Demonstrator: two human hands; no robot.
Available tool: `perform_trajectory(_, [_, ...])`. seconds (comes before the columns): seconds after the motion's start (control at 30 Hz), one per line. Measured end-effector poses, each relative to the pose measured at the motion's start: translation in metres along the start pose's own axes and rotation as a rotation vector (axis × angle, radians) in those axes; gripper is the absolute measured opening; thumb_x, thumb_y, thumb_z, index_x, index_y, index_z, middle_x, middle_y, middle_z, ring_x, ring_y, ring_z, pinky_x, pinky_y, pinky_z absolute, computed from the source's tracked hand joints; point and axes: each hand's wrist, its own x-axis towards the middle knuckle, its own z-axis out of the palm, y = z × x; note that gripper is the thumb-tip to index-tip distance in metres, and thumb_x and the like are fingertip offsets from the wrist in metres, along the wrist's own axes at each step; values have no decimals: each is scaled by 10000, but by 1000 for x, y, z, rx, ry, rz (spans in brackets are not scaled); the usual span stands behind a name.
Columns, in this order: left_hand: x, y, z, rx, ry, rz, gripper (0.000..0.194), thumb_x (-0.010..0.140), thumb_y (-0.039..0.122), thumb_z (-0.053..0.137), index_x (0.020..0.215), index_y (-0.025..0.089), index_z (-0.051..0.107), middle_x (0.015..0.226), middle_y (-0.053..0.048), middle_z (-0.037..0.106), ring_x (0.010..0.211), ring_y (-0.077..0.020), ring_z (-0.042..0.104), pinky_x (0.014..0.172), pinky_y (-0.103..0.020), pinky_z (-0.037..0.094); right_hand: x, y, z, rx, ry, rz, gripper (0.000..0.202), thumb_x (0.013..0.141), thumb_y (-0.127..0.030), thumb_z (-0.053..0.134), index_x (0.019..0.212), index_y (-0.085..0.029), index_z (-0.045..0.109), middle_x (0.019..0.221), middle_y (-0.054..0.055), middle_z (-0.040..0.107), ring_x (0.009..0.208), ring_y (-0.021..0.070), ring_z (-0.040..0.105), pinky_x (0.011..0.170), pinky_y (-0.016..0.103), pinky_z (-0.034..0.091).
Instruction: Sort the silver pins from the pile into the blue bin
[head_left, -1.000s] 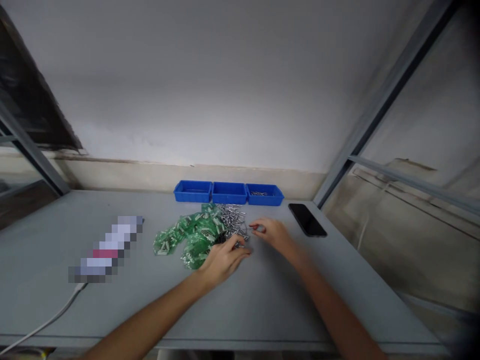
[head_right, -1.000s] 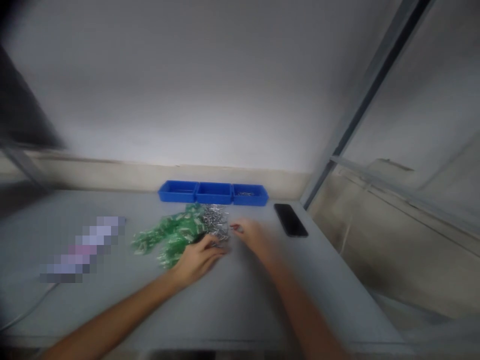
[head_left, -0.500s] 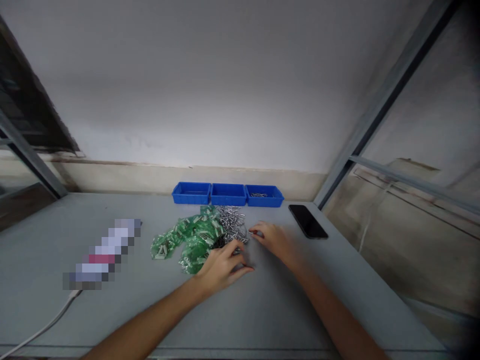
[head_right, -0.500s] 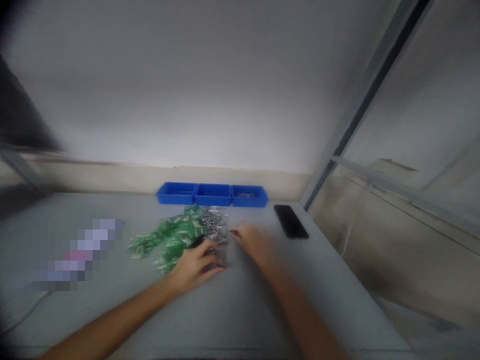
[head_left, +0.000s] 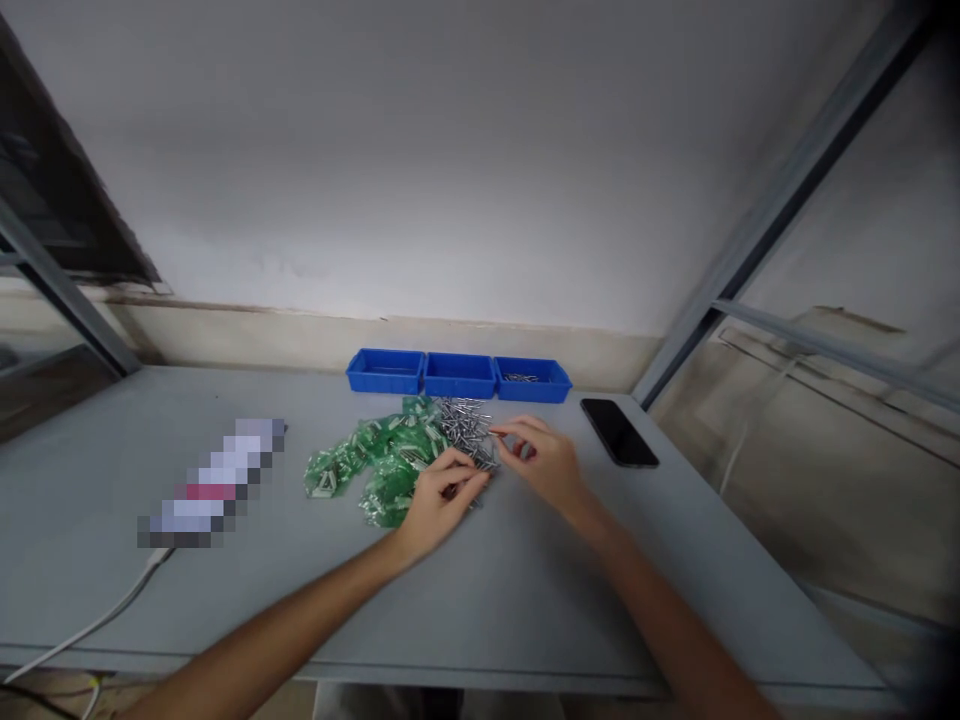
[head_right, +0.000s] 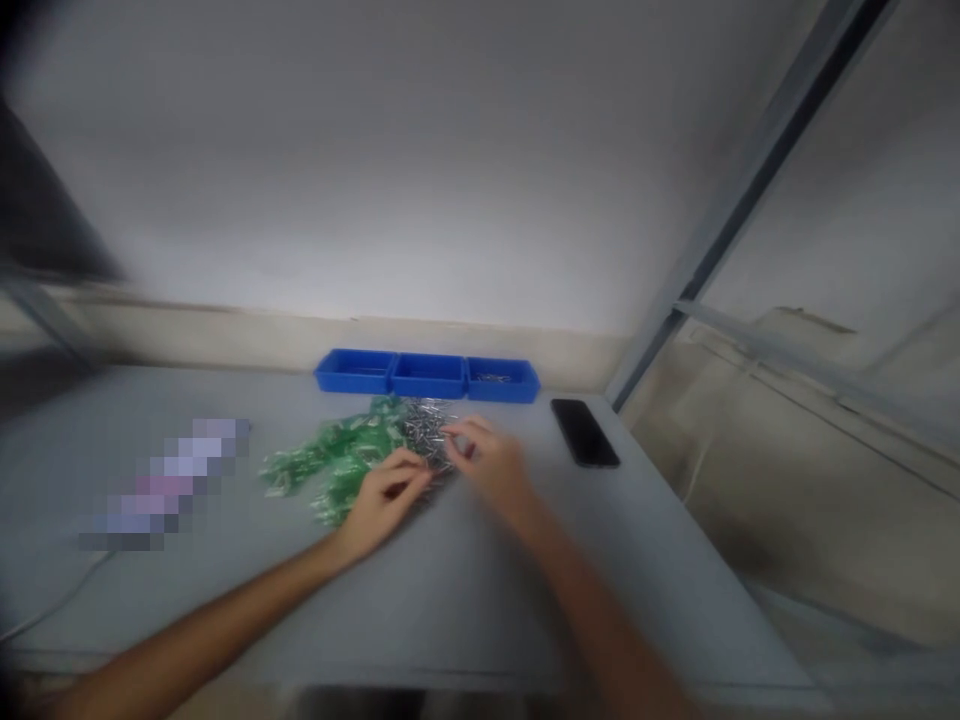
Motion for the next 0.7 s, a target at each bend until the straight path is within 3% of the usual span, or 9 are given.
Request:
perform_trajectory(0.1, [3,6,-3,-123,58,-103,268,876,322,483,827,152,685,827,-53,568,749,-139,538,615,-230,430,-5,-10,2,13,36,-174,172,847,-216,515,947,-230,654,893,8,664,637,84,598,598,194,494])
perform_trajectory(0.23, [3,9,-6,-217,94,-167,328,866,367,489,696,140,653,795,-40,533,674,-118,502,519,-203,397,-11,-15,6,-32,104,-363,189,859,-173,514,980,-231,648,901,17,692,789,119,644,717,228,531])
perform_trajectory(0.53, [2,4,-4,-339,97,-228,368,860,387,499,636,124,624,769,-26,492,544,-62,421,411,-177,303,-21,-12,14,11,187,-414,279,848,-143,541,1099,-240,616,917,27,702,799,135,657,718,241,553])
perform_trajectory(0.7, [2,4,-4,-375,152,-250,289,828,383,552,713,142,664,788,-19,491,512,-49,416,397,-178,306,-22,-18,14,39,178,-478,399,844,-119,539,1221,-251,532,940,22,700,793,126,655,717,234,554])
